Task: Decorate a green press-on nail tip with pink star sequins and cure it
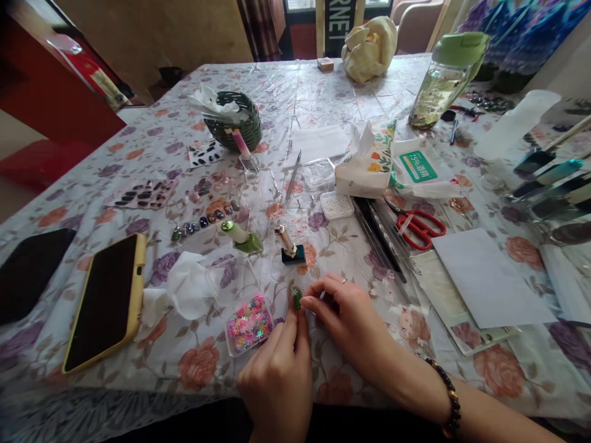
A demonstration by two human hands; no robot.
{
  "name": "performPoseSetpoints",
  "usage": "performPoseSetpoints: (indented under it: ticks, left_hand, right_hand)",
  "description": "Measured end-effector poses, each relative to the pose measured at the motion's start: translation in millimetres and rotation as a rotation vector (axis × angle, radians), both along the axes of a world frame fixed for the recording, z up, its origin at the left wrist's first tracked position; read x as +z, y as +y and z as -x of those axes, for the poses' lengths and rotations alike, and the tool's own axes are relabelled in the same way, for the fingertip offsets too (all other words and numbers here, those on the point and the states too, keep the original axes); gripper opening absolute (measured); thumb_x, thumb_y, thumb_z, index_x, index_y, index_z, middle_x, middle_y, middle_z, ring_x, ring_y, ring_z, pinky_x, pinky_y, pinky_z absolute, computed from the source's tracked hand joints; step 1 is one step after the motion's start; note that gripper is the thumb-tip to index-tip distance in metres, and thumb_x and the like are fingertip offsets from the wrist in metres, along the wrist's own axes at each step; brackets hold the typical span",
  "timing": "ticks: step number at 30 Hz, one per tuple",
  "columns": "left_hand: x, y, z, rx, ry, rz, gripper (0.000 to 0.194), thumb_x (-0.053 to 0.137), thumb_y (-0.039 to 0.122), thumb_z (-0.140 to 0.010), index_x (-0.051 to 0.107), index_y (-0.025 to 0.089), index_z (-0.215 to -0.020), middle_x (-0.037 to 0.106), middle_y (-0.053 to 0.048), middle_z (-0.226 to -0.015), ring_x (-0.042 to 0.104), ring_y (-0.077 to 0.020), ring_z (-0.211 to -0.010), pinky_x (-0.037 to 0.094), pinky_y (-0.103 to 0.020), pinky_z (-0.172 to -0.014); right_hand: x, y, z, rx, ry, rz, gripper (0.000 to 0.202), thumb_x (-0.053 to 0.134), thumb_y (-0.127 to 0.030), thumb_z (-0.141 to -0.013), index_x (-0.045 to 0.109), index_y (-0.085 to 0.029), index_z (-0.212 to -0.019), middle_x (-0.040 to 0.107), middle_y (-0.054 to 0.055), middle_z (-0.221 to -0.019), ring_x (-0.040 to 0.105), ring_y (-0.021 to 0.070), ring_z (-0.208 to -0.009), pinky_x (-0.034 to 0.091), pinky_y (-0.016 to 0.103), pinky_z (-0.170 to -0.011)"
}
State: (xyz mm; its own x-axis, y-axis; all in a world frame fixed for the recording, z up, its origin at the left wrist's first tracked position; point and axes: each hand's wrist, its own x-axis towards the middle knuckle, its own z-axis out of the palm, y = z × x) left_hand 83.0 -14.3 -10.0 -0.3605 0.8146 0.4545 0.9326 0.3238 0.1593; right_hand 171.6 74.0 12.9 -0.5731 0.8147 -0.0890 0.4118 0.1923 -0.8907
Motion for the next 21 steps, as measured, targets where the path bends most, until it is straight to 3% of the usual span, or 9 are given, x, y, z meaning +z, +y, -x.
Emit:
performPoseSetpoints:
  ticks: [21]
  left_hand:
    - [0.5,0.1,0.2,0.001,0.007,0.037,0.023,0.049,0.021,-0.087,0.069,0.017,-0.077,0.064,0.001,-0.054,0.056,-0.0134,-0.043,0.032,-0.028,-0.044]
  right_hand:
    - [0.1,-0.6,0.9,0.015,-0.039,-0.069,0.011,0.053,-0.023,-0.085,0.059,-0.019,-0.077,0.059,0.0,-0.075,0.051,0.0107,-0.065,0.04,0.023,-0.061]
